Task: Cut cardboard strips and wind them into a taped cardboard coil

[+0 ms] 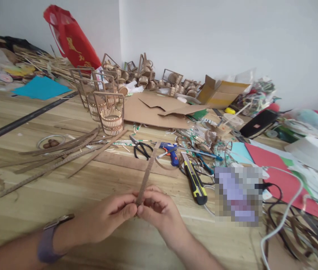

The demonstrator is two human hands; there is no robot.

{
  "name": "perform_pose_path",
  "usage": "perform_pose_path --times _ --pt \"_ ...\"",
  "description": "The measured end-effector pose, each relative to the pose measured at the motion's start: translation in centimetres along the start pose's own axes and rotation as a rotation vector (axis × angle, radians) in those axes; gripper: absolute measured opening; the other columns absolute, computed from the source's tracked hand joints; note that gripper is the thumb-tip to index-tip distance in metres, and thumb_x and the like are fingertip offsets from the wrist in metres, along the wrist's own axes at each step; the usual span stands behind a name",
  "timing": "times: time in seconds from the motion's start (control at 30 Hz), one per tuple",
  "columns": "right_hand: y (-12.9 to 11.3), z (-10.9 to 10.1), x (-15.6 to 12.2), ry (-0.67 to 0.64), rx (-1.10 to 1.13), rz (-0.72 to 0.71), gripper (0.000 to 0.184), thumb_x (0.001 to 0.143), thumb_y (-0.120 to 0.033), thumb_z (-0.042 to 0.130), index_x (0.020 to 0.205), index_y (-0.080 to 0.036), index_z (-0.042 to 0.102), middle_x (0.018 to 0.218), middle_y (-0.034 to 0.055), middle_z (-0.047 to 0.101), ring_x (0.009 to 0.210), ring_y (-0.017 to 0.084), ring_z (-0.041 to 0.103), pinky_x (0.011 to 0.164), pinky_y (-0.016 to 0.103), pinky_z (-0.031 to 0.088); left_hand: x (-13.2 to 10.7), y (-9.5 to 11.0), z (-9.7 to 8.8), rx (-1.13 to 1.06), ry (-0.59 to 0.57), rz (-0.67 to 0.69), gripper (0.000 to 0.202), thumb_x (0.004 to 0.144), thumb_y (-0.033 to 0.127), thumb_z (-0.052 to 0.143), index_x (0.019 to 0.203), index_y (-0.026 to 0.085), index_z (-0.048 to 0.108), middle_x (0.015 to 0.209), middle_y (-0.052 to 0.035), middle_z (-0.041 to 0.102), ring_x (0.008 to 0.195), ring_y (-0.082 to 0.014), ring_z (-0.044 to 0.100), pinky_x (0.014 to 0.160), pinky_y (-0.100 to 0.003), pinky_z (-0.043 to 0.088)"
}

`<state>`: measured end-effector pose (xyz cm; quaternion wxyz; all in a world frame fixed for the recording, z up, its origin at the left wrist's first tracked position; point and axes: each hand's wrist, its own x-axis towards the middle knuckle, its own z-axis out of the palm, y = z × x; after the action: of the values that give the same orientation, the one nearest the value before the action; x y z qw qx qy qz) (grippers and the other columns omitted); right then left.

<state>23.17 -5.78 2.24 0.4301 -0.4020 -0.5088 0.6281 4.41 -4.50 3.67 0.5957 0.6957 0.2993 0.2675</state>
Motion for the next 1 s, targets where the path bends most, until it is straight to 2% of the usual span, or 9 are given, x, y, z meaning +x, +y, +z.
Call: perform_pose_path --times 0.1,0.2,0.37,0.47,0.6,0.7,0.83,0.93,1.0 --pt "0.1 -0.1 0.0 -0.005 -0.016 -0.022 0.015 0.074 -0.038 0.082 0.079 -0.024 0.079 0.071 0.0001 0.062 0.061 0.013 0.056 0.059 0.026 0.049 -0.1 -0.3 0.0 0.049 0.001 -0.052 0.049 0.102 0.053 0.033 0.086 0.018 0.062 0.089 -0.0024 0.060 0.081 -0.0168 0.054 0.077 -0.027 0.041" --pt "0.1 -0.2 0.0 -0.016 -0.021 -0.039 0.013 0.073 -0.034 0.084 0.072 -0.022 0.078 0.068 0.0010 0.065 0.063 0.014 0.060 0.060 0.025 0.050 -0.2 -0.9 -0.1 0.030 -0.047 -0.129 0.057 0.100 0.061 0.028 0.084 0.018 0.060 0.072 0.0024 0.048 0.067 -0.0143 0.045 0.065 -0.026 0.037" --pt "0.0 -0.1 0.0 -0.062 0.016 0.014 0.019 0.073 -0.036 0.084 0.068 -0.020 0.075 0.067 0.0008 0.067 0.063 0.014 0.062 0.060 0.025 0.051 -0.1 -1.6 -0.4 -0.057 -0.094 -0.209 0.067 0.093 0.074 0.030 0.086 0.017 0.062 0.068 0.0035 0.045 0.063 -0.0131 0.042 0.058 -0.025 0.032" --pt "0.0 0.2 0.1 -0.029 0.079 0.052 0.020 0.070 -0.036 0.086 0.071 -0.019 0.075 0.064 -0.0005 0.068 0.061 0.014 0.063 0.061 0.025 0.050 0.1 -1.6 -0.2 -0.071 -0.053 -0.208 0.067 0.089 0.077 0.035 0.081 0.016 0.062 0.064 0.0044 0.044 0.058 -0.0116 0.040 0.054 -0.024 0.031" --pt "0.4 0.6 0.1 0.061 0.148 0.057 0.021 0.069 -0.036 0.087 0.079 -0.021 0.076 0.067 -0.0004 0.071 0.065 0.015 0.065 0.067 0.028 0.052 0.5 -1.8 0.4 -0.244 0.177 -0.192 0.057 0.080 0.072 0.059 0.091 0.016 0.058 0.066 0.0044 0.053 0.051 -0.0098 0.045 0.049 -0.023 0.035" --pt "0.9 0.9 0.1 0.125 0.176 0.044 0.024 0.069 -0.038 0.087 0.080 -0.021 0.075 0.064 -0.0005 0.070 0.062 0.016 0.063 0.065 0.031 0.051 0.7 -1.9 0.9 -0.371 0.273 -0.170 0.049 0.075 0.056 0.074 0.097 0.014 0.060 0.071 0.0010 0.062 0.057 -0.0123 0.055 0.057 -0.025 0.044" --pt "1.5 1.1 0.0 0.211 0.134 -0.001 0.026 0.070 -0.041 0.085 0.076 -0.020 0.072 0.060 -0.0010 0.067 0.058 0.015 0.060 0.058 0.027 0.048 0.9 -1.6 1.1 -0.402 0.310 -0.153 0.034 0.076 0.044 0.076 0.089 0.013 0.068 0.073 -0.0033 0.068 0.067 -0.0152 0.061 0.066 -0.028 0.049" --pt "1.6 1.0 0.0 0.214 0.064 -0.049 0.026 0.071 -0.040 0.085 0.077 -0.019 0.071 0.060 -0.0012 0.067 0.055 0.013 0.059 0.054 0.025 0.047 1.0 -1.6 0.8 -0.459 0.276 -0.144 0.038 0.075 0.048 0.077 0.087 0.013 0.071 0.071 -0.0032 0.069 0.064 -0.0144 0.060 0.064 -0.028 0.049" --pt "1.4 0.8 0.0 0.181 0.035 -0.097 0.028 0.068 -0.041 0.087 0.077 -0.020 0.071 0.063 -0.0004 0.069 0.056 0.014 0.061 0.055 0.027 0.050 1.1 -1.8 0.5 -0.513 0.214 -0.146 0.044 0.072 0.054 0.079 0.087 0.013 0.072 0.068 -0.0018 0.067 0.059 -0.0127 0.058 0.061 -0.026 0.048"
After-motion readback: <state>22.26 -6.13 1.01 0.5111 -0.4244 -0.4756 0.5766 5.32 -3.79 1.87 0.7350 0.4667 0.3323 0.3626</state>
